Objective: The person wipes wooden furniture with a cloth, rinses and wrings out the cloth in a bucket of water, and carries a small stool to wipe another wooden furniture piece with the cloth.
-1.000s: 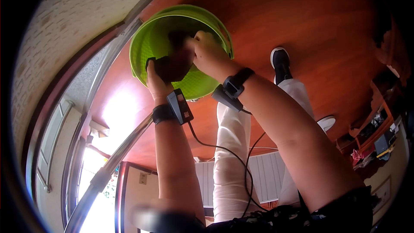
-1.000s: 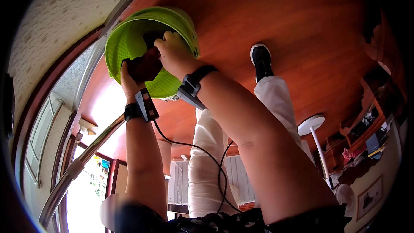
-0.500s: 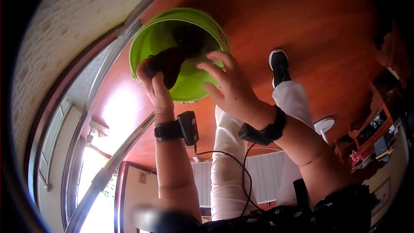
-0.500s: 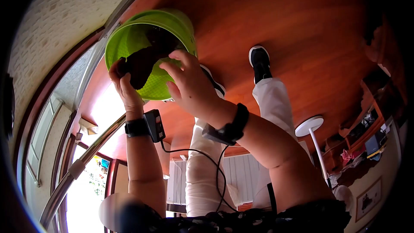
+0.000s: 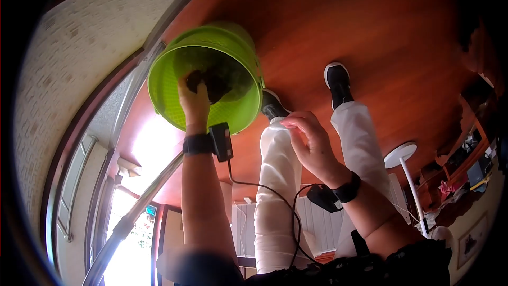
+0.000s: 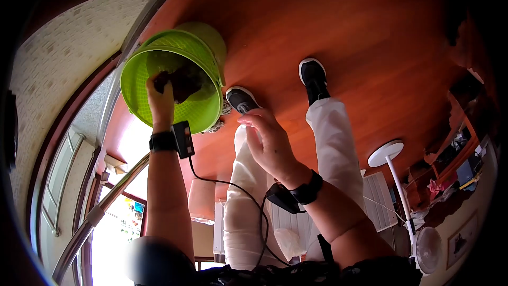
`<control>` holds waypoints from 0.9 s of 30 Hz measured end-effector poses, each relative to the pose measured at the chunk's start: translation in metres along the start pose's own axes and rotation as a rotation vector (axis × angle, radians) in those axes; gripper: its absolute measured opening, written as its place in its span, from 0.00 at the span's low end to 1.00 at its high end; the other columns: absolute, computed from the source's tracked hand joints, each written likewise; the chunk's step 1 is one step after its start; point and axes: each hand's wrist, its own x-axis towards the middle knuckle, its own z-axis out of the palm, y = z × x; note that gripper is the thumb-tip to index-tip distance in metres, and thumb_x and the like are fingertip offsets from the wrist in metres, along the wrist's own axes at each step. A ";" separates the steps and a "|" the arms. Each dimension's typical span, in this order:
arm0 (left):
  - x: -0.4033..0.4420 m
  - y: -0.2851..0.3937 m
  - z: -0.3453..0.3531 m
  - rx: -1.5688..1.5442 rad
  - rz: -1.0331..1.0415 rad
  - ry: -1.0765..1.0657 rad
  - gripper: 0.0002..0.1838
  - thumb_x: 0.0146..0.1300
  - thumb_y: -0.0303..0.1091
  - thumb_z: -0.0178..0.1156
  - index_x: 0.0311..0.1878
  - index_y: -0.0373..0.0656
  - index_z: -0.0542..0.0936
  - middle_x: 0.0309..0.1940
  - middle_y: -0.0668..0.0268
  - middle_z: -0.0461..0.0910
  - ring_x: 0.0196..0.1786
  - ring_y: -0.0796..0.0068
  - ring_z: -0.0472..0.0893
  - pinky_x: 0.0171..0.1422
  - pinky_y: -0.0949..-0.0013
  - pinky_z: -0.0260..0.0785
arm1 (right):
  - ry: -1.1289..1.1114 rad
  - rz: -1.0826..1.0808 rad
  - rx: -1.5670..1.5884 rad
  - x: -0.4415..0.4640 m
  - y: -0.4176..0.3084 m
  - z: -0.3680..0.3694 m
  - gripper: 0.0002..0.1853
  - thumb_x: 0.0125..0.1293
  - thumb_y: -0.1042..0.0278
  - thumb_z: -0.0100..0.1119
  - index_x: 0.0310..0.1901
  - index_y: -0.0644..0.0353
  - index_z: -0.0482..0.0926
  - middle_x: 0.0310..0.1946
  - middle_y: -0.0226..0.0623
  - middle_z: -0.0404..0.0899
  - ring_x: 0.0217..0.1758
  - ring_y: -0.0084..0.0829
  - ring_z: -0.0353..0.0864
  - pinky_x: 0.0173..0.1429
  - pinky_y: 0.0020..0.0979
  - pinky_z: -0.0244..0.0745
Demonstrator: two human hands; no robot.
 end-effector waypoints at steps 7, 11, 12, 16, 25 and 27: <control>-0.075 0.097 -0.071 -0.166 -0.033 0.401 0.14 0.63 0.31 0.49 0.50 0.37 0.64 0.45 0.59 0.69 0.47 0.67 0.70 0.57 0.65 0.61 | 0.028 -0.005 -0.041 0.004 0.008 0.002 0.09 0.57 0.83 0.50 0.39 0.62 0.73 0.36 0.41 0.74 0.38 0.42 0.75 0.41 0.32 0.72; -0.067 0.073 -0.052 -0.221 -0.020 0.422 0.16 0.60 0.29 0.46 0.51 0.36 0.63 0.47 0.58 0.67 0.51 0.67 0.66 0.60 0.62 0.57 | 0.019 0.003 -0.045 0.005 0.009 0.000 0.09 0.56 0.83 0.50 0.39 0.62 0.72 0.35 0.41 0.74 0.39 0.43 0.75 0.41 0.33 0.72; -0.057 0.055 -0.037 -0.273 -0.074 0.421 0.16 0.58 0.28 0.46 0.51 0.36 0.64 0.47 0.58 0.67 0.51 0.66 0.67 0.59 0.63 0.57 | 0.006 0.007 -0.046 0.006 0.009 0.000 0.09 0.56 0.84 0.50 0.39 0.62 0.72 0.35 0.41 0.74 0.39 0.43 0.75 0.41 0.33 0.72; -0.005 -0.029 0.017 0.206 -0.021 0.117 0.20 0.50 0.23 0.54 0.49 0.41 0.70 0.48 0.53 0.68 0.52 0.60 0.69 0.60 0.63 0.59 | -0.027 0.010 -0.055 0.006 0.010 -0.006 0.10 0.55 0.84 0.50 0.38 0.62 0.72 0.35 0.41 0.74 0.39 0.43 0.75 0.41 0.34 0.72; -0.034 0.030 -0.037 -0.035 -0.237 -0.036 0.18 0.51 0.22 0.62 0.45 0.39 0.69 0.34 0.63 0.75 0.35 0.75 0.74 0.41 0.74 0.69 | -0.043 0.064 -0.014 -0.011 0.010 -0.003 0.17 0.56 0.84 0.50 0.48 0.60 0.71 0.38 0.40 0.74 0.42 0.38 0.76 0.43 0.30 0.74; -0.064 0.078 -0.071 -0.165 -0.289 0.004 0.17 0.51 0.22 0.61 0.43 0.40 0.69 0.35 0.65 0.72 0.38 0.76 0.72 0.43 0.74 0.67 | -0.072 0.046 -0.076 -0.014 0.004 -0.001 0.20 0.56 0.83 0.50 0.52 0.57 0.68 0.42 0.42 0.72 0.40 0.39 0.76 0.42 0.31 0.74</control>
